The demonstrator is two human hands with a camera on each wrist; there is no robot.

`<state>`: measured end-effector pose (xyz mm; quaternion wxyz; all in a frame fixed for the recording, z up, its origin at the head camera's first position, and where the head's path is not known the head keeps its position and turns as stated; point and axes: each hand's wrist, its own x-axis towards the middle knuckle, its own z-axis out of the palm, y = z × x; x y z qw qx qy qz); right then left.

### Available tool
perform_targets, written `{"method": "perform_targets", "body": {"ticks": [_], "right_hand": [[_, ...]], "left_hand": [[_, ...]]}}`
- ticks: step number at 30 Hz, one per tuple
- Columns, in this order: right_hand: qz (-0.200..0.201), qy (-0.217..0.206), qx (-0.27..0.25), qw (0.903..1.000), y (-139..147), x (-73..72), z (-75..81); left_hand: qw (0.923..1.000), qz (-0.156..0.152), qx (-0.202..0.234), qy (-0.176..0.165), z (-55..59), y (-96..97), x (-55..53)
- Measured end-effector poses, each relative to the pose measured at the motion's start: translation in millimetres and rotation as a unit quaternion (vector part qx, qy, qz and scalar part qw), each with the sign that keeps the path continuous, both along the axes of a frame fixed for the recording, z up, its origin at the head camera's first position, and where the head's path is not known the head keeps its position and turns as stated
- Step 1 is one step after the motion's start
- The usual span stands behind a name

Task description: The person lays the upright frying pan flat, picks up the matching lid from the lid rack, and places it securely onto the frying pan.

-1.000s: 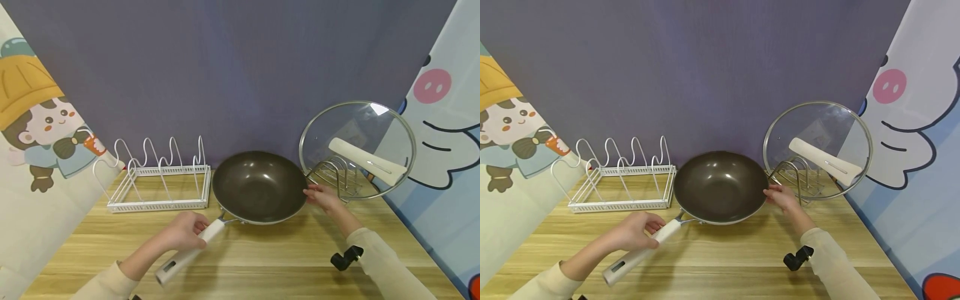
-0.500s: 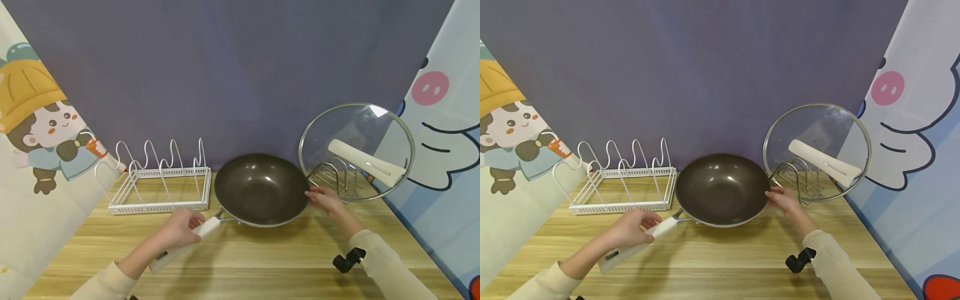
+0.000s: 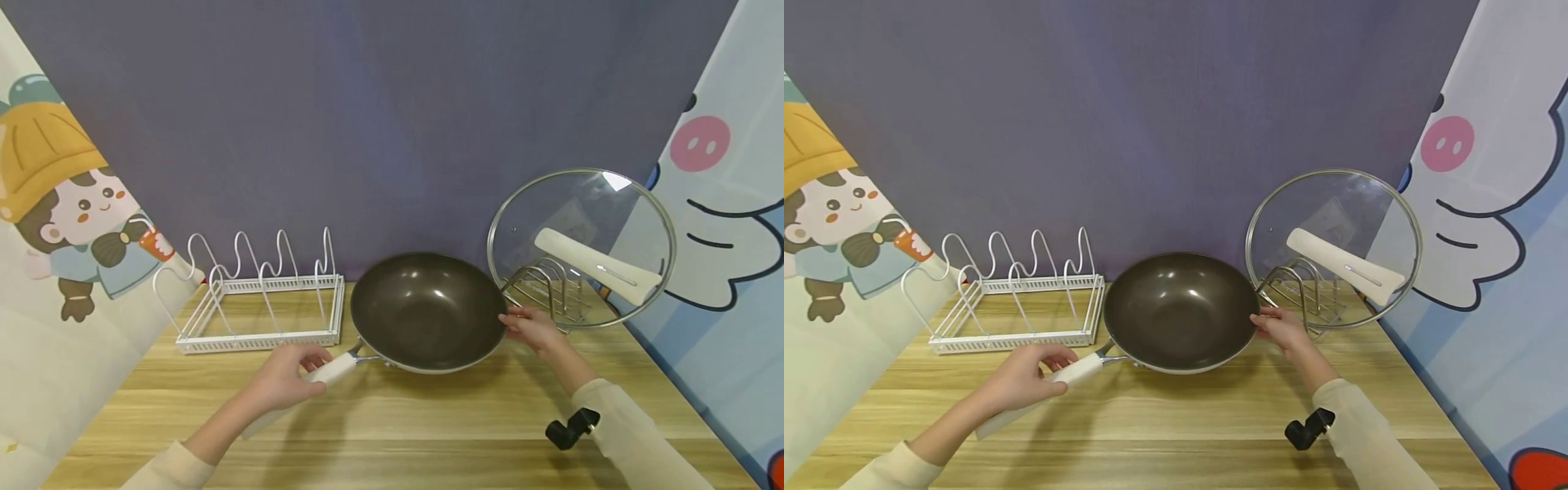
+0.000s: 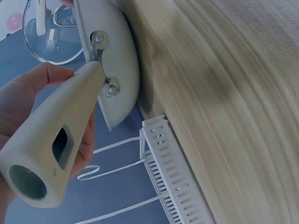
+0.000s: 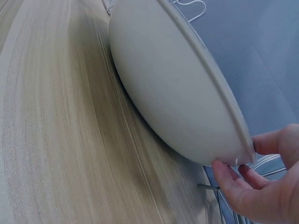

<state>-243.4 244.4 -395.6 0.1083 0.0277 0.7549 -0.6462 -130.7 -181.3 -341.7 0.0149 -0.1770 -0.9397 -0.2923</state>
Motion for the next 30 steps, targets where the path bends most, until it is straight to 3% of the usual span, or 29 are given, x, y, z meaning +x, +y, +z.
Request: {"method": "perform_targets", "body": {"ticks": [7,19,30], "right_hand": [[0.001,-0.002,-0.011,0.9999,0.0,0.6,1.8],[-0.001,-0.020,-0.032,0.9993,1.8,-0.1,3.4],[-0.002,-0.019,-0.038,0.9991,2.6,-4.4,1.3]], "left_hand": [[0.9999,0.007,0.002,0.012,-3.5,-0.8,0.2],[0.9962,0.056,-0.035,0.056,-8.7,-1.9,-3.0],[0.9948,0.054,-0.050,0.071,-6.9,-1.7,-7.2]]}}
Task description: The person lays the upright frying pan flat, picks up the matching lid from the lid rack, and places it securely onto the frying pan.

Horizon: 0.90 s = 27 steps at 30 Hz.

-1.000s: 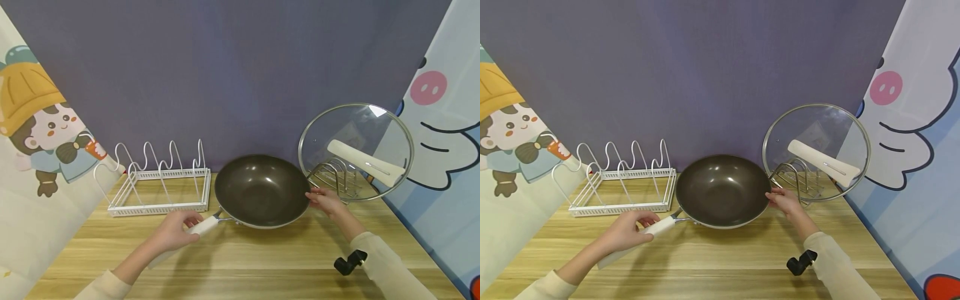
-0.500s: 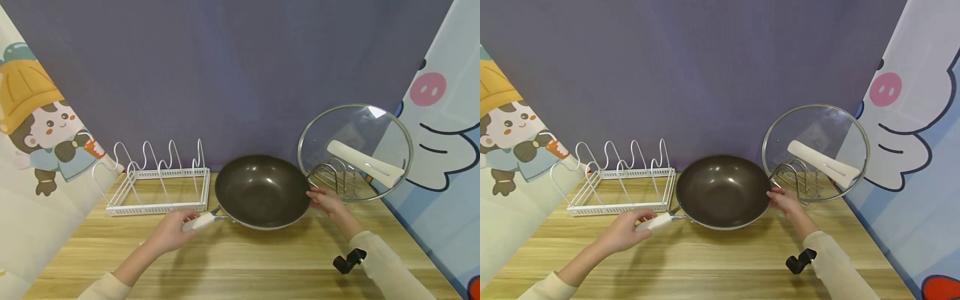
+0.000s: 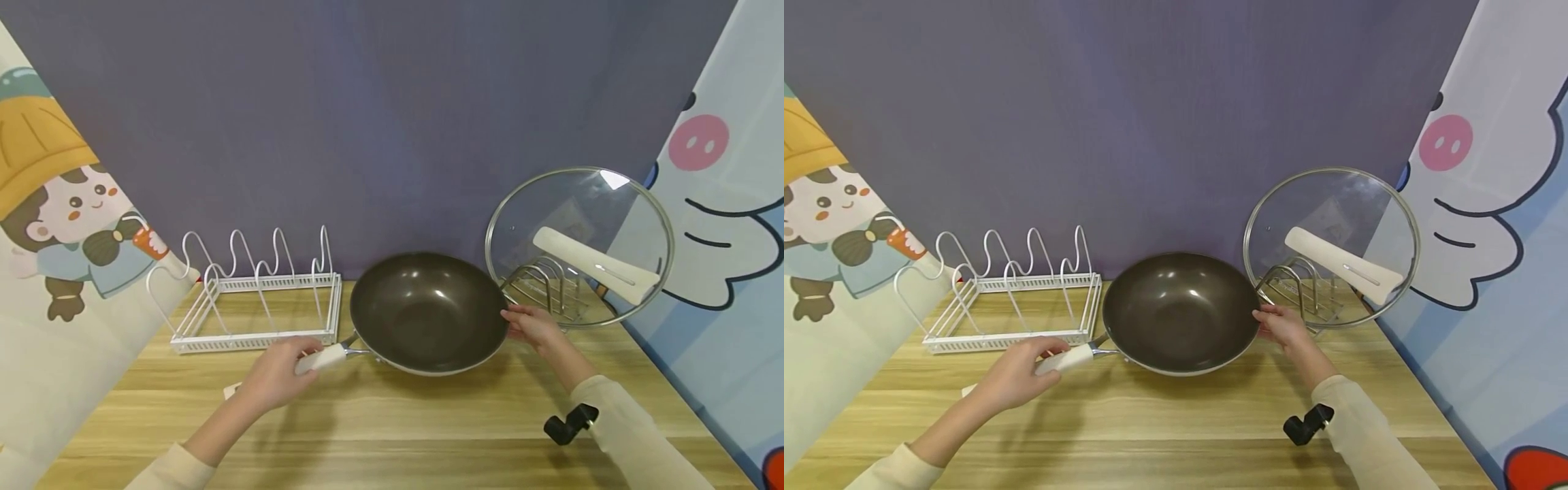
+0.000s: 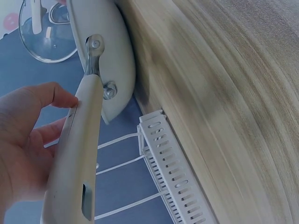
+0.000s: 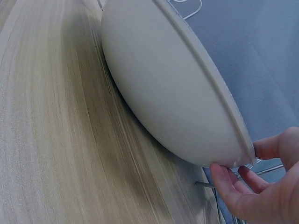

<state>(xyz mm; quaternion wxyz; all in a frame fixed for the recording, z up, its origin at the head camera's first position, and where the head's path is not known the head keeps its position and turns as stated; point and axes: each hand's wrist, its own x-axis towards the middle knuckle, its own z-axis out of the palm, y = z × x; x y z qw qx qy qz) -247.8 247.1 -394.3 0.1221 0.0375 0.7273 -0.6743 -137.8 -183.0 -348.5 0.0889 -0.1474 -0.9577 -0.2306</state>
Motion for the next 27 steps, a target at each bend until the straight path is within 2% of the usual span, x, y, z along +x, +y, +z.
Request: {"method": "perform_targets", "body": {"ticks": [9,18,27], "right_hand": [[0.000,-0.007,0.000,1.0000,2,3.2,3.1],[0.002,-0.011,-0.002,0.9999,3,5.1,3.5],[-0.005,-0.010,-0.001,0.9999,3,3.0,2.9]], "left_hand": [[0.9983,0.022,-0.046,0.027,-1.4,1.1,-1.4],[0.9887,0.015,-0.091,0.118,-8.8,-0.1,-1.8],[0.9811,0.019,-0.121,0.149,-10.9,-1.6,-4.3]]}}
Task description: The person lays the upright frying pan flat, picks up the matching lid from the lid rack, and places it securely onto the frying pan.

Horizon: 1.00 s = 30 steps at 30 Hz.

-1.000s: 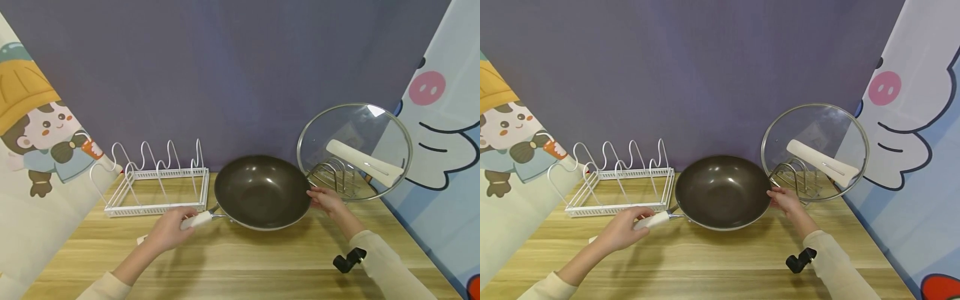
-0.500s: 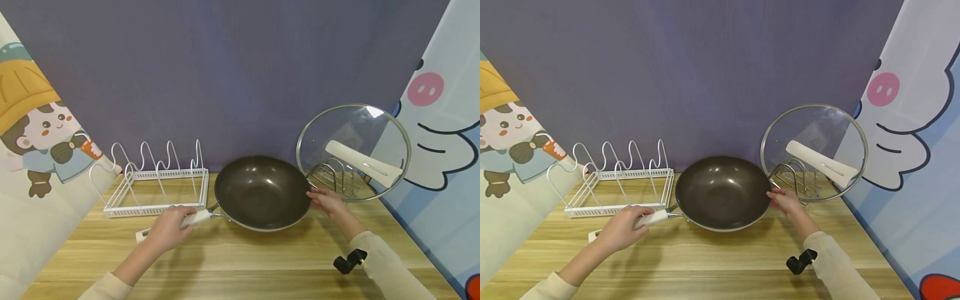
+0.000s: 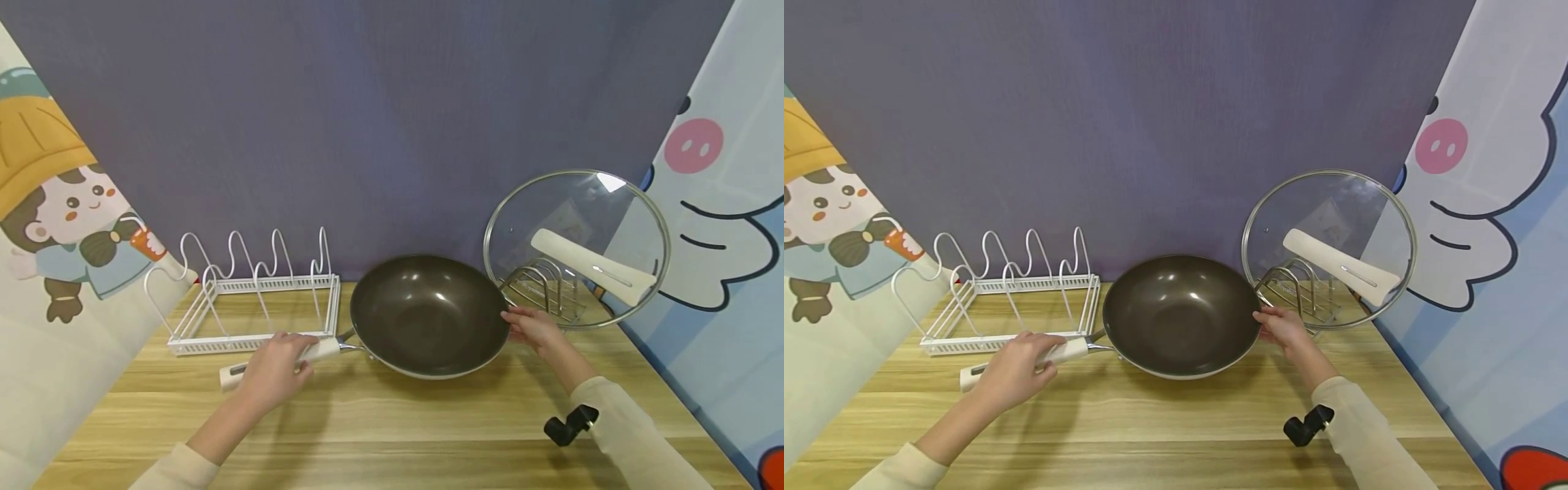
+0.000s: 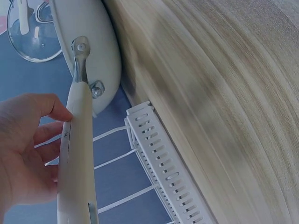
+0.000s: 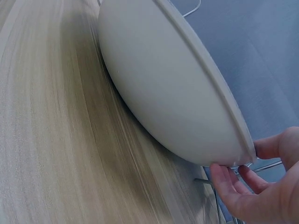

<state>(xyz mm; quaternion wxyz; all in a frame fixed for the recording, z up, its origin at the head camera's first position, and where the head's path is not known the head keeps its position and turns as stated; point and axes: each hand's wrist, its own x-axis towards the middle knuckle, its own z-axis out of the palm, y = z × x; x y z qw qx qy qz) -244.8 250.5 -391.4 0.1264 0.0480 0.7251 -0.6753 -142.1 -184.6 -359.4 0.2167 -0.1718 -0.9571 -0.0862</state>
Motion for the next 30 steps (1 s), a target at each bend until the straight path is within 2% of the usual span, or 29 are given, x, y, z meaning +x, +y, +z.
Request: {"method": "perform_targets", "body": {"ticks": [5,11,23,30], "right_hand": [[-0.003,0.005,0.006,1.0000,0,1.5,-0.1],[0.001,0.020,0.038,0.9991,-1,5.8,1.1],[0.014,0.032,0.073,0.9967,0,9.9,-2.3],[-0.009,0.047,0.094,0.9945,-5,10.0,-3.1]], "left_hand": [[0.9999,-0.004,-0.002,0.011,0.4,-0.4,-0.9],[0.9998,-0.008,-0.004,0.019,1.7,-1.8,-2.7],[1.0000,0.001,0.001,0.004,-2.7,-4.6,-6.3],[1.0000,0.004,0.008,-0.001,-1.3,-5.1,-6.8]]}}
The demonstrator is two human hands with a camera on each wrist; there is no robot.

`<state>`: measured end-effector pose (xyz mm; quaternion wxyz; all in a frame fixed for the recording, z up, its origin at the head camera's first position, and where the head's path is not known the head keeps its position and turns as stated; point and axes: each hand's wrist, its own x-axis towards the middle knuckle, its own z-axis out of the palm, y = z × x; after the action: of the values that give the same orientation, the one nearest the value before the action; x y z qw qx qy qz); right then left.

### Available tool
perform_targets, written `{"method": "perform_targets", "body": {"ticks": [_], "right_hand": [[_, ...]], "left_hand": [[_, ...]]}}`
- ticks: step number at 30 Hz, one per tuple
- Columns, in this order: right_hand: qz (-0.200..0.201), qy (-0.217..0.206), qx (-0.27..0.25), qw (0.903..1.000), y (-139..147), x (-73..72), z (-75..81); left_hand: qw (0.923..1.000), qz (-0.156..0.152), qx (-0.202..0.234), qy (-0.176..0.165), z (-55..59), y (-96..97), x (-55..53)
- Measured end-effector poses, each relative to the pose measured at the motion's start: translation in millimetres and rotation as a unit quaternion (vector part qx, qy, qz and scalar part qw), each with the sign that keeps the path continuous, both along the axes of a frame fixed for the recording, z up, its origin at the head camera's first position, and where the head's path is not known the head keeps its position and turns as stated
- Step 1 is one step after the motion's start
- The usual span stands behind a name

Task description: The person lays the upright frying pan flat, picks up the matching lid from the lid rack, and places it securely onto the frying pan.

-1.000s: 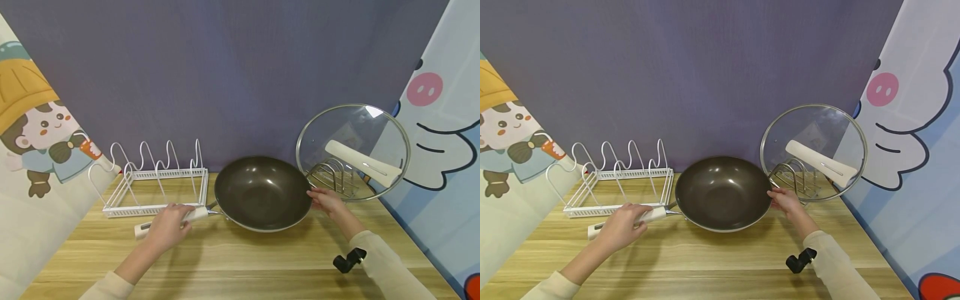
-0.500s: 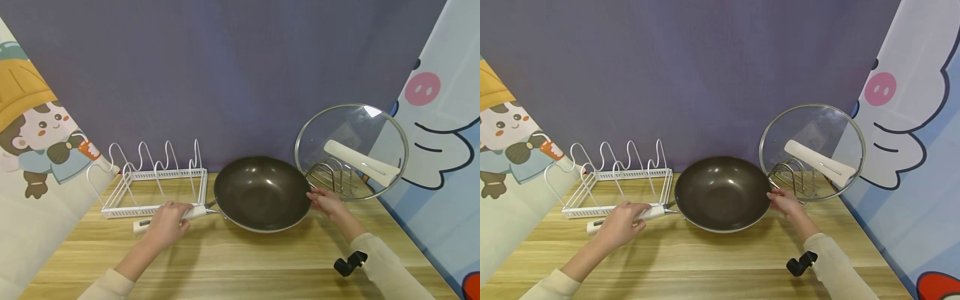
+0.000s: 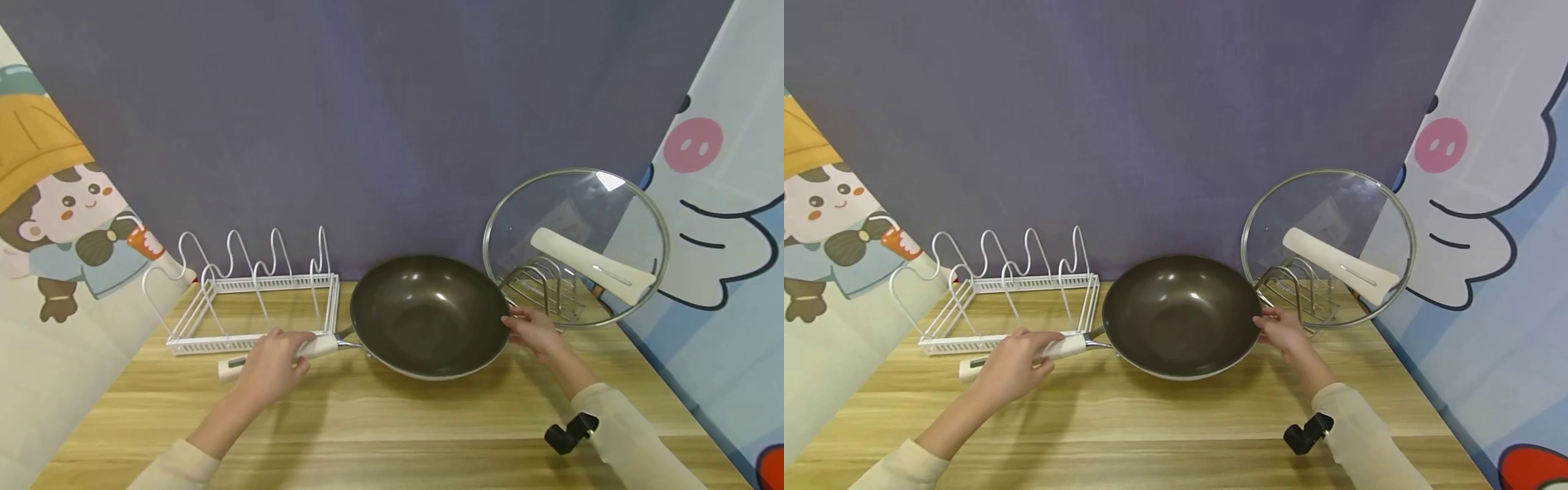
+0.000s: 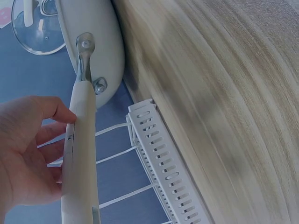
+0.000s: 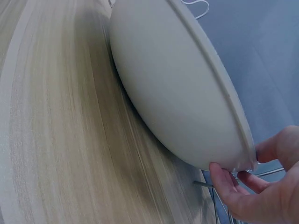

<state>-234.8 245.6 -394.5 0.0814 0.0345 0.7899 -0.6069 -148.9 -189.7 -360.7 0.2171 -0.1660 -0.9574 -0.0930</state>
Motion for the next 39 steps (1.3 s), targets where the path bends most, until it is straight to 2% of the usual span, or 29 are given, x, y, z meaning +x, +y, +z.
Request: {"method": "perform_targets", "body": {"ticks": [18,29,39], "right_hand": [[0.015,0.002,0.019,0.9997,0.7,3.4,-0.6],[0.020,0.002,0.002,0.9998,0.5,3.3,-1.4],[0.021,0.001,-0.004,0.9998,1.7,5.1,-3.5]], "left_hand": [[0.9995,0.018,0.018,-0.018,1.6,0.4,3.0],[0.9996,0.017,0.017,-0.014,3.3,-0.6,4.8],[0.9988,0.024,0.026,-0.033,5.4,-1.5,6.8]]}}
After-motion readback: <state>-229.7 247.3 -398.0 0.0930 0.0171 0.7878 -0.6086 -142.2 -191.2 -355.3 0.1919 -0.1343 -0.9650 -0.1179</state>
